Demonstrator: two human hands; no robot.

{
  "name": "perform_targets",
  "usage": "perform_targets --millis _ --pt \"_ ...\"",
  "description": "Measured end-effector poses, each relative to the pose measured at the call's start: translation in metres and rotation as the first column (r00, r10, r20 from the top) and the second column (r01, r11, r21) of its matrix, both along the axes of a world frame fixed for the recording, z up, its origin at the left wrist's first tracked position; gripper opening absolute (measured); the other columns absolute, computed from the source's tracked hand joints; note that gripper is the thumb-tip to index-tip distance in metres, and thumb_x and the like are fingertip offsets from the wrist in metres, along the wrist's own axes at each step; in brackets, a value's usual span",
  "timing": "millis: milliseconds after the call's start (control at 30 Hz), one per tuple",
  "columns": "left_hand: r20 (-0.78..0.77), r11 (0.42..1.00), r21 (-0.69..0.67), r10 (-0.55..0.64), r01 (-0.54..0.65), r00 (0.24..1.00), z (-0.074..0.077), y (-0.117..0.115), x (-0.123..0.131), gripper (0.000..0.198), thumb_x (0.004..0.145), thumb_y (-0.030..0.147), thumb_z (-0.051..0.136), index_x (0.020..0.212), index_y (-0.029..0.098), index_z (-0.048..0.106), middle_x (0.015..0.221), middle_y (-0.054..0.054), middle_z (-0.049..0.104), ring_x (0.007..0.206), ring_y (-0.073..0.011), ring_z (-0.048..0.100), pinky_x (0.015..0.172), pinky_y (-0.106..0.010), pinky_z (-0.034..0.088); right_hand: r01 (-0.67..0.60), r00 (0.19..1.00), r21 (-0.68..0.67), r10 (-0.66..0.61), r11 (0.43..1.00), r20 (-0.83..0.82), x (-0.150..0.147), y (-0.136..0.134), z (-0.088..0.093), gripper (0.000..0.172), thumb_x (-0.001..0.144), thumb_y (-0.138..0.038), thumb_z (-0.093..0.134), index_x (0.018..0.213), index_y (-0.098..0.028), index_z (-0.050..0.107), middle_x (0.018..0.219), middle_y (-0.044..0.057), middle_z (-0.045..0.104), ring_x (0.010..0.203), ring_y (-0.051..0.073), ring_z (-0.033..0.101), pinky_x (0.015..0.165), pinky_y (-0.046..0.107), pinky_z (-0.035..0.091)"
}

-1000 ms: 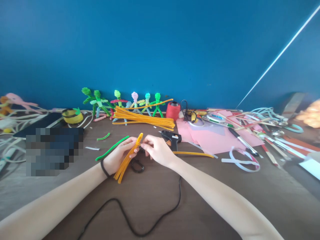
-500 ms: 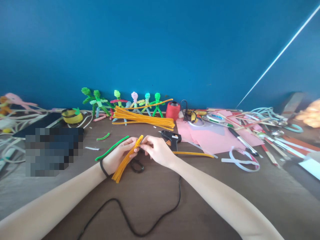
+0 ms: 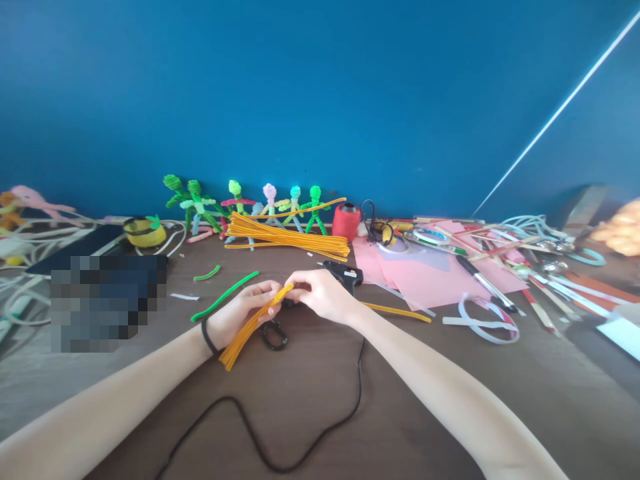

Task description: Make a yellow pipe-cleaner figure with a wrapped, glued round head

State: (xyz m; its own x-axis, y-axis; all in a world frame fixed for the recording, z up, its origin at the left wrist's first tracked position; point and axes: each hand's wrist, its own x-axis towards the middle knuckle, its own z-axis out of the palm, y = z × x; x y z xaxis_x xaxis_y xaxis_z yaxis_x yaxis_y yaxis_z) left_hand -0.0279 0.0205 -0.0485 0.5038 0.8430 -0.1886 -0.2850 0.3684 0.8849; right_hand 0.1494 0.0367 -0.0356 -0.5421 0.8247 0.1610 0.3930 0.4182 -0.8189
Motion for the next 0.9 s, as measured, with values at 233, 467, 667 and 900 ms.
perform_targets --millis 233,467,667,900 --pt "-0.16 0.991 0.108 -0.061 0.079 0.985 0.0 0.0 0.001 0.017 0.068 0.027 0.063 0.069 0.014 0.051 0.051 0.001 0.054 0.044 -0.0052 0.043 0.043 -0.017 0.029 -0.085 0.989 0.195 0.058 0.977 0.139 0.005 0.0 0.011 0.014 0.079 -0.017 0.052 0.073 -0.015 0.064 0.071 0.001 0.058 0.065 0.011 0.052 0.063 0.022 0.038" --pt "-0.424 0.971 0.21 -0.018 0.117 0.905 0.006 -0.008 0.011 0.02 0.067 0.031 0.061 0.066 0.014 0.051 0.051 -0.001 0.058 0.039 -0.0062 0.044 0.041 -0.018 0.033 -0.216 0.945 0.115 0.178 0.97 0.274 0.009 0.003 0.023 0.015 0.079 -0.017 0.053 0.076 -0.016 0.068 0.072 0.001 0.058 0.066 0.011 0.053 0.061 0.022 0.037" --pt "-0.457 0.971 0.238 0.088 0.026 0.885 0.005 -0.012 0.017 0.018 0.066 0.028 0.06 0.064 0.015 0.048 0.048 0.0 0.059 0.039 -0.0074 0.048 0.039 -0.018 0.037 -0.179 0.925 0.202 0.095 0.963 0.367 0.007 -0.002 0.028 0.016 0.079 -0.016 0.052 0.073 -0.016 0.067 0.071 0.0 0.055 0.066 0.01 0.05 0.06 0.022 0.033" --pt "-0.41 0.949 0.303 0.209 -0.083 0.888 0.0 -0.015 0.02 0.018 0.068 0.028 0.058 0.064 0.016 0.045 0.049 0.002 0.057 0.039 -0.0065 0.046 0.039 -0.018 0.036 -0.102 0.903 0.384 -0.076 0.918 0.423 -0.001 -0.013 0.023 0.019 0.08 -0.015 0.05 0.065 -0.014 0.062 0.068 0.0 0.05 0.063 0.009 0.047 0.058 0.023 0.031"
